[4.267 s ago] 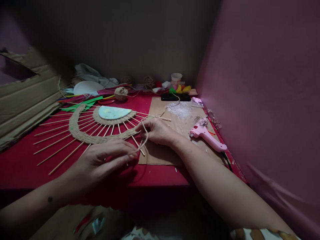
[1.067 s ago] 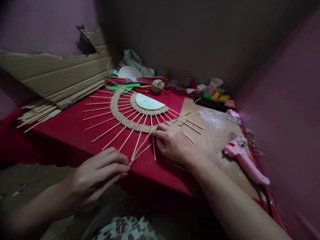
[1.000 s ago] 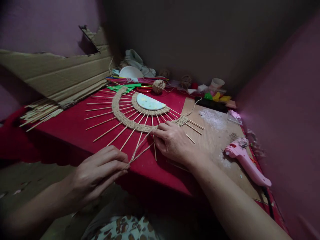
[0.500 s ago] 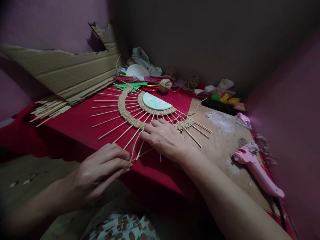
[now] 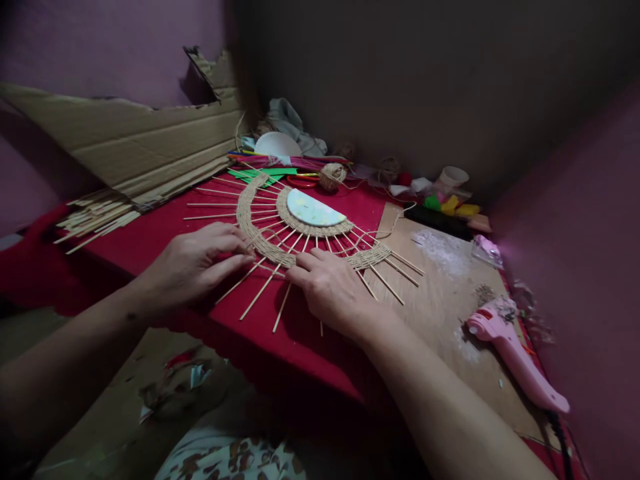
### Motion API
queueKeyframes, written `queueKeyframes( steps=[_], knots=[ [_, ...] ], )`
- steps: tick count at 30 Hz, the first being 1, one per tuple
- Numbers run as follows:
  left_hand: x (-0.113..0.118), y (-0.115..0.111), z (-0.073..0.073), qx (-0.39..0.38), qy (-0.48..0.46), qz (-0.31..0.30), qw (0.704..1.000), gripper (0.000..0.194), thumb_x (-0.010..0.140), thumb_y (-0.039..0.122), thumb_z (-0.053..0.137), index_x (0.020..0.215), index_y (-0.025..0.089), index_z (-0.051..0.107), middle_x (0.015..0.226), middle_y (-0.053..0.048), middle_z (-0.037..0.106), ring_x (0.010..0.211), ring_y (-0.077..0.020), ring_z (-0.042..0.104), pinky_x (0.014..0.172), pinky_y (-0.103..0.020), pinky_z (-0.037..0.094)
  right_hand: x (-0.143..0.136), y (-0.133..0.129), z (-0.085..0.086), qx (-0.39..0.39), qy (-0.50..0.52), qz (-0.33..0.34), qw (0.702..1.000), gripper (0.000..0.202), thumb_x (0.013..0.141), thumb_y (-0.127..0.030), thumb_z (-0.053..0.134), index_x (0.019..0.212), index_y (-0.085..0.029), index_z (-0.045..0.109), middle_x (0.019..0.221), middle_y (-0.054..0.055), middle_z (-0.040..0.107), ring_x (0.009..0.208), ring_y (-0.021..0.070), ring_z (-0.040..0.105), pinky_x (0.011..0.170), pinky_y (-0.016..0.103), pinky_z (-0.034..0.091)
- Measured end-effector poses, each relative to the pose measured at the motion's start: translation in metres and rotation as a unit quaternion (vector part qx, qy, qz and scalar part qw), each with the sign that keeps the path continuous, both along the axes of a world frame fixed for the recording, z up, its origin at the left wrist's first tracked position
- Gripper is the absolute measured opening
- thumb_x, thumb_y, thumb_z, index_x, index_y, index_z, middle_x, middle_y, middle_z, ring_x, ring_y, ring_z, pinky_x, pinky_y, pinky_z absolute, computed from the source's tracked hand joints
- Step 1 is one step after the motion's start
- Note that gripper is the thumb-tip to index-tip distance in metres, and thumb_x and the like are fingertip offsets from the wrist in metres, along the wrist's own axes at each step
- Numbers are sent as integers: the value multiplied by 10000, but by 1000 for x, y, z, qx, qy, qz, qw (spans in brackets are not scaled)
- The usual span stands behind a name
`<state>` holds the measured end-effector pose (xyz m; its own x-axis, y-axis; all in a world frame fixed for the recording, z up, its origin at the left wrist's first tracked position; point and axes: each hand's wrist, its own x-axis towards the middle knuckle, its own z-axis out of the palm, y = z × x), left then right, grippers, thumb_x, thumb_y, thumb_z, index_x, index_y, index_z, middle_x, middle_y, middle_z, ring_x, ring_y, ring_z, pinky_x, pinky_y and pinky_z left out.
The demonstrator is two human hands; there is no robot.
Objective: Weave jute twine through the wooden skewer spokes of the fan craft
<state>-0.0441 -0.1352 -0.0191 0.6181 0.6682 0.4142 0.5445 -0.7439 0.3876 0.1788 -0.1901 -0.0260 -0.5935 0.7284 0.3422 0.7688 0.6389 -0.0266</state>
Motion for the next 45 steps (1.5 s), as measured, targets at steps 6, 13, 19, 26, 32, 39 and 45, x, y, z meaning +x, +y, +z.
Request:
queueKeyframes(
  steps=[6,13,19,26,32,39,45],
  knots=[
    [1,25,-11,-23,22,8,999,275,882,305,434,852,145,656,867,-57,652,795,-163,580,760,-295,455,8,1,-6,-13,197,-27,980,246,856,-64,410,862,-155,638,832,69,611,778,147,557,687,281,470],
    [-2,23,-21,5,-1,-2,1000,290,903,315,424,805,140,634,886,-64,627,814,-166,582,769,-293,459,10,6,-9,32,209,-86,974,222,842,-74,451,910,-148,650,903,90,627,853,174,572,750,310,492],
    [-2,22,-19,-9,-26,-4,1000,286,901,333,448,795,153,642,854,-44,626,779,-152,582,731,-277,459,11,15,-10,11,58,-218,974,141,853,-162,531,780,-150,650,872,99,644,834,233,520,747,369,461],
    [-3,24,-23,-4,-33,2,999,303,893,342,428,802,157,651,885,-65,647,832,-186,594,764,-317,474,18,18,-8,17,0,-204,979,174,887,-150,452,811,-153,609,822,86,625,770,206,498,752,345,427],
    [-2,25,-25,6,-30,1,1000,337,891,338,386,809,154,656,906,-88,655,850,-200,597,783,-346,492,21,14,-3,8,59,-185,981,199,886,-227,518,1043,-150,614,969,100,613,882,215,530,790,340,433],
    [-2,24,-24,3,-40,-7,999,296,885,307,399,794,171,645,884,-70,640,838,-182,593,779,-329,507,30,23,-11,15,66,-165,984,176,889,-180,510,748,-192,615,835,58,586,817,192,509,732,301,419],
    [-2,27,-27,10,-34,-10,999,294,897,305,396,805,166,640,900,-78,647,856,-190,597,795,-334,501,35,16,9,84,-37,-210,973,160,893,-149,468,803,-182,596,743,62,612,738,197,510,678,298,371]
  ],
)
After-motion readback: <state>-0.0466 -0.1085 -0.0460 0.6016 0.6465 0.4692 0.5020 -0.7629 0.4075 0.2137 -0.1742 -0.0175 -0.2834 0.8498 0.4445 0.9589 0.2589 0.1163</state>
